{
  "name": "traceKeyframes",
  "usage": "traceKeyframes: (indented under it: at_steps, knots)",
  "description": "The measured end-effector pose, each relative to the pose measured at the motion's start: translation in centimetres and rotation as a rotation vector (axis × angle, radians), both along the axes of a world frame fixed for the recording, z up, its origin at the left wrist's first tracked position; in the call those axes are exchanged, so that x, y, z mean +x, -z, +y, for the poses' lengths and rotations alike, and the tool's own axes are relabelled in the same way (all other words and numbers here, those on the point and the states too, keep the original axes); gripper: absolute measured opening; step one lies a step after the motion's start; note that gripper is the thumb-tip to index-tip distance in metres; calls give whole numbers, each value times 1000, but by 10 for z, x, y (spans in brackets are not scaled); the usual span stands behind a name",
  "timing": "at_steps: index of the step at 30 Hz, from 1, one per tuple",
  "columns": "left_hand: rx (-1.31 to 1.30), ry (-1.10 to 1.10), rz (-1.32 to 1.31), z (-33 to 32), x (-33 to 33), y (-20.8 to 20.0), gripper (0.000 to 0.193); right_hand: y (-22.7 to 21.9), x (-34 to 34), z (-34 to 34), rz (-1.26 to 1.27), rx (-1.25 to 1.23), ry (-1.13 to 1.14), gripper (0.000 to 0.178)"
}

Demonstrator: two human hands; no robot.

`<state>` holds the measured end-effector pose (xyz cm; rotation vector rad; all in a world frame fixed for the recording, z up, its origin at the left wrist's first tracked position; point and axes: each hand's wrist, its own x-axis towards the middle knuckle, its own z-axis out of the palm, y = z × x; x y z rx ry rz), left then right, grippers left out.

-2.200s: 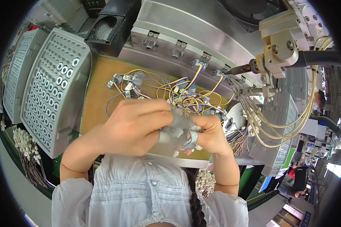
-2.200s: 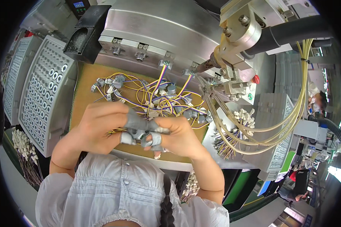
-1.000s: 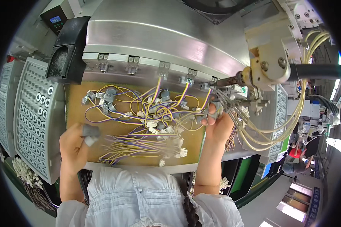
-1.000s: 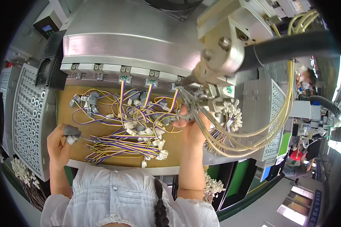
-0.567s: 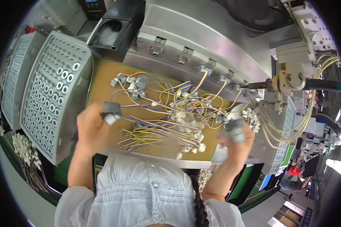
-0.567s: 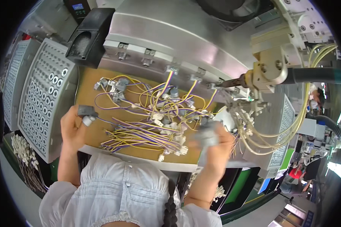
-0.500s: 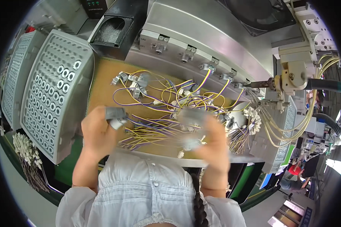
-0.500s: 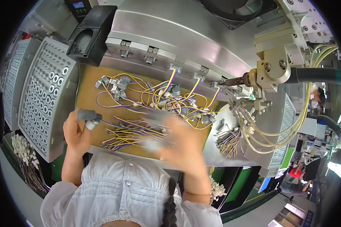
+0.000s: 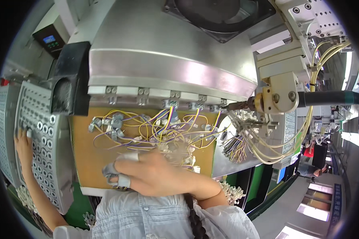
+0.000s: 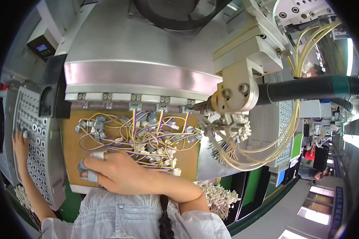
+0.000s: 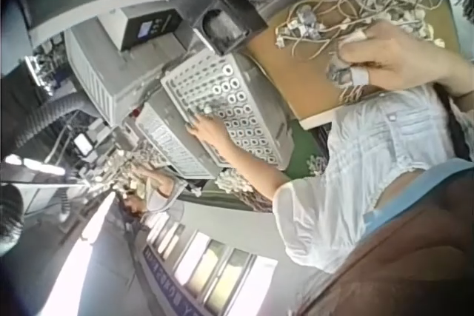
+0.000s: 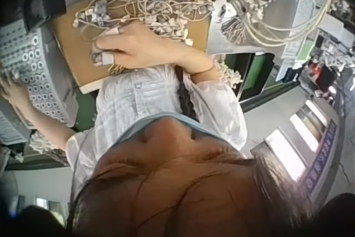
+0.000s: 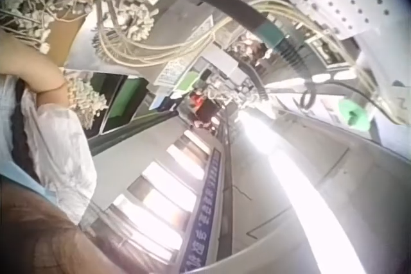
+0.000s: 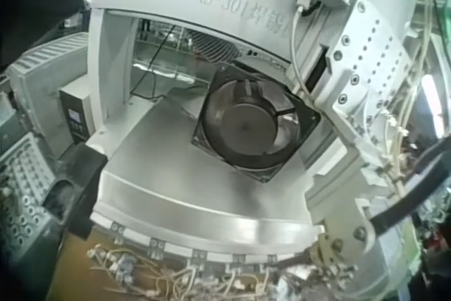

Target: The person assembles wiring harnesses by hand, connecting multi-colored wires to electronic components at a manual assembly station.

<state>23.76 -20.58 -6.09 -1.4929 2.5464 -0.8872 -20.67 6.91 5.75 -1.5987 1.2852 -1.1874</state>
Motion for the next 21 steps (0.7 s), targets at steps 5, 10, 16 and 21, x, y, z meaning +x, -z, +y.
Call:
traceKeyframes:
  at_steps: [5,10,16,21]
  knots:
    - [401,-154,218,30,-41,-24,37,14,-10,-2,-15,92,-26,16]
    - [336,-138,412,48,-28,-2,34,14,-14,-4,-68,72,-35,15]
    - [360,-185,615,85,-89,-16,46,16,-17,2,-64,109,-1,8]
    - [494,-65,1553,131,-115,-49,55,6,-25,-3,-42,234,-21,18]
